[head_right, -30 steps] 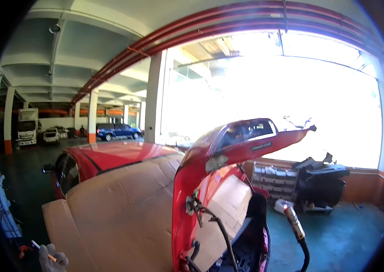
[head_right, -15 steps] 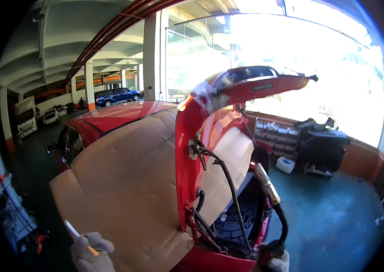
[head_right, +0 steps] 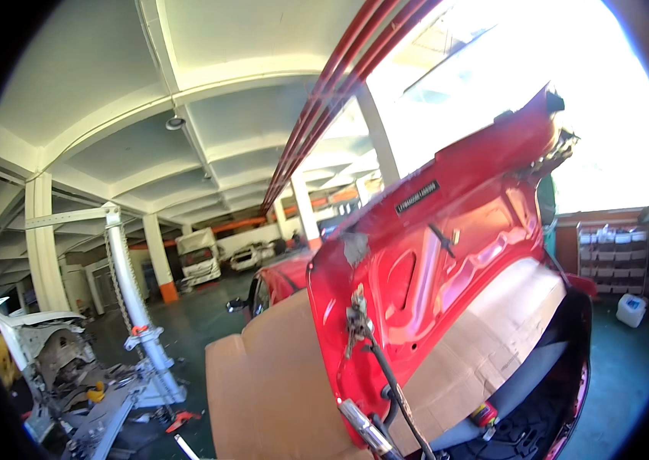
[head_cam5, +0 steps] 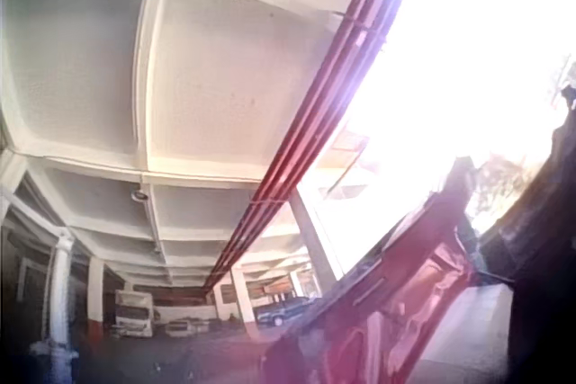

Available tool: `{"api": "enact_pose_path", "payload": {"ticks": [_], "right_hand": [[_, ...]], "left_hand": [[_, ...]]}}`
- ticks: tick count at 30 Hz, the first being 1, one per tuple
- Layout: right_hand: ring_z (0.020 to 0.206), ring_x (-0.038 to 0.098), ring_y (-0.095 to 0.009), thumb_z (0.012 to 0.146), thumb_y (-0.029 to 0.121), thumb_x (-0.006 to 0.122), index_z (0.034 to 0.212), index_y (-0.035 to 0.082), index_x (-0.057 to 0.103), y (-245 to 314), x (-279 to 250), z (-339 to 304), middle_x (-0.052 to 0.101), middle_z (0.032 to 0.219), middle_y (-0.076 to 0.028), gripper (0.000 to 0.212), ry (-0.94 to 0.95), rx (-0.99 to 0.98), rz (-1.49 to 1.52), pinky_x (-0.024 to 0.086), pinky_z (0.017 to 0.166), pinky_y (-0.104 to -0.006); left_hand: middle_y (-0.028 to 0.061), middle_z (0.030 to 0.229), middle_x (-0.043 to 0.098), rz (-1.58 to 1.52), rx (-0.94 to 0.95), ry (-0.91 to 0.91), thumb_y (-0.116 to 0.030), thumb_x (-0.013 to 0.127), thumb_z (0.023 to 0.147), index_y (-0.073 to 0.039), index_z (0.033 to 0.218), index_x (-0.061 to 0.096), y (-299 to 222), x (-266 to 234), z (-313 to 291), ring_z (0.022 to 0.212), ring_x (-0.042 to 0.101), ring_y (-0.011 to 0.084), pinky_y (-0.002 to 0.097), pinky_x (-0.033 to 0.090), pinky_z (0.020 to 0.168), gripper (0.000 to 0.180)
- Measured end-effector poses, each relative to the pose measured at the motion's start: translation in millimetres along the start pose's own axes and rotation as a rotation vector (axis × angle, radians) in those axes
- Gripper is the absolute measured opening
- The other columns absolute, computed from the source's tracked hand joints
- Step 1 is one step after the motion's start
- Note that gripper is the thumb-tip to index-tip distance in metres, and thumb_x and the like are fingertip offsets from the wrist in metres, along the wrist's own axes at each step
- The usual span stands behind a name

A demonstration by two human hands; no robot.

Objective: The person uses a hammer to chip away material from the underside of a red car hood, then switches to a welding torch to weld the same area. The person wears gloves and works in a garage with other vehicles visible in the background.

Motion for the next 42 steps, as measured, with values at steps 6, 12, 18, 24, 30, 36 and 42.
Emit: {"api": "enact_pose_path", "payload": {"ticks": [6, 12, 18, 24, 30, 36, 42], "right_hand": [[0.080, 0.069, -0.017, 0.086, 0.017, 0.082, 0.137, 0.001, 0.053, -12, -29, 6, 0.072, 0.111, -0.013, 0.061, 0.016, 0.158, -0.101, 0.057, 0.067, -0.0304], [0.086, 0.068, -0.015, 0.085, 0.016, 0.082, 0.136, 0.003, 0.054, -12, -20, 0, 0.072, 0.117, -0.010, 0.060, 0.089, 0.158, -0.050, 0.056, 0.071, -0.0287], [0.081, 0.068, -0.014, 0.087, 0.005, 0.079, 0.135, 0.003, 0.055, -9, -20, 5, 0.072, 0.115, -0.010, 0.054, 0.141, 0.174, 0.036, 0.057, 0.070, -0.0282], [0.079, 0.069, -0.015, 0.088, 0.005, 0.079, 0.135, 0.003, 0.054, -1, -24, 8, 0.071, 0.114, -0.011, 0.053, 0.159, 0.177, 0.107, 0.057, 0.069, -0.0295], [0.077, 0.069, -0.016, 0.089, 0.006, 0.078, 0.134, 0.003, 0.055, 9, -22, 17, 0.071, 0.113, -0.012, 0.051, 0.169, 0.145, 0.129, 0.058, 0.068, -0.0295], [0.066, 0.070, -0.023, 0.089, 0.009, 0.073, 0.126, -0.006, 0.054, 42, 2, 48, 0.071, 0.099, -0.018, 0.044, 0.184, 0.030, 0.098, 0.058, 0.059, -0.0333], [0.094, 0.066, -0.016, 0.092, 0.011, 0.070, 0.125, -0.001, 0.061, 89, 22, 106, 0.068, 0.108, -0.008, 0.036, 0.137, -0.191, 0.111, 0.054, 0.082, -0.0303]], "left_hand": [[0.0214, 0.088, 0.071, 0.028, -0.396, 0.107, -0.051, 0.063, 0.098, 0.002, 0.095, 0.071, -8, 100, -1, 0.078, 0.066, 0.0328, 0.0461, 0.053, 0.074, 0.054], [0.0245, 0.095, 0.073, 0.107, -0.692, 0.423, -0.063, 0.054, 0.099, 0.004, 0.095, 0.073, -3, 162, -38, 0.083, 0.068, 0.0346, 0.0455, 0.055, 0.080, 0.070], [0.0345, 0.126, 0.058, -0.595, 0.330, 0.899, -0.061, 0.072, 0.090, 0.003, 0.133, 0.056, -22, 191, -72, 0.093, 0.068, 0.0358, 0.0538, 0.058, 0.079, 0.079], [0.0328, 0.128, 0.058, -0.529, 0.284, 0.993, -0.055, 0.075, 0.087, 0.007, 0.133, 0.055, -19, 228, -63, 0.100, 0.068, 0.0364, 0.0543, 0.057, 0.087, 0.080], [0.0303, 0.128, 0.061, 0.120, 0.162, 0.608, -0.036, 0.078, 0.086, 0.006, 0.132, 0.059, -11, 215, -45, 0.110, 0.066, 0.0389, 0.0498, 0.055, 0.092, 0.066], [0.0279, 0.128, 0.064, 0.953, 0.428, 0.367, -0.017, 0.082, 0.084, 0.006, 0.131, 0.062, -15, 215, -16, 0.121, 0.064, 0.0414, 0.0453, 0.054, 0.097, 0.055], [0.0310, 0.145, 0.051, 1.111, 0.480, 0.481, -0.017, 0.081, 0.086, 0.004, 0.141, 0.055, 55, 239, 30, 0.130, 0.058, 0.0456, 0.0468, 0.052, 0.103, 0.064]]}}
Point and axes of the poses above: each hand's wrist, its own z-axis towards the middle knuckle, its own x-axis out of the palm, y = z × x, the point moved 10 cm from there along z, towards the middle knuckle
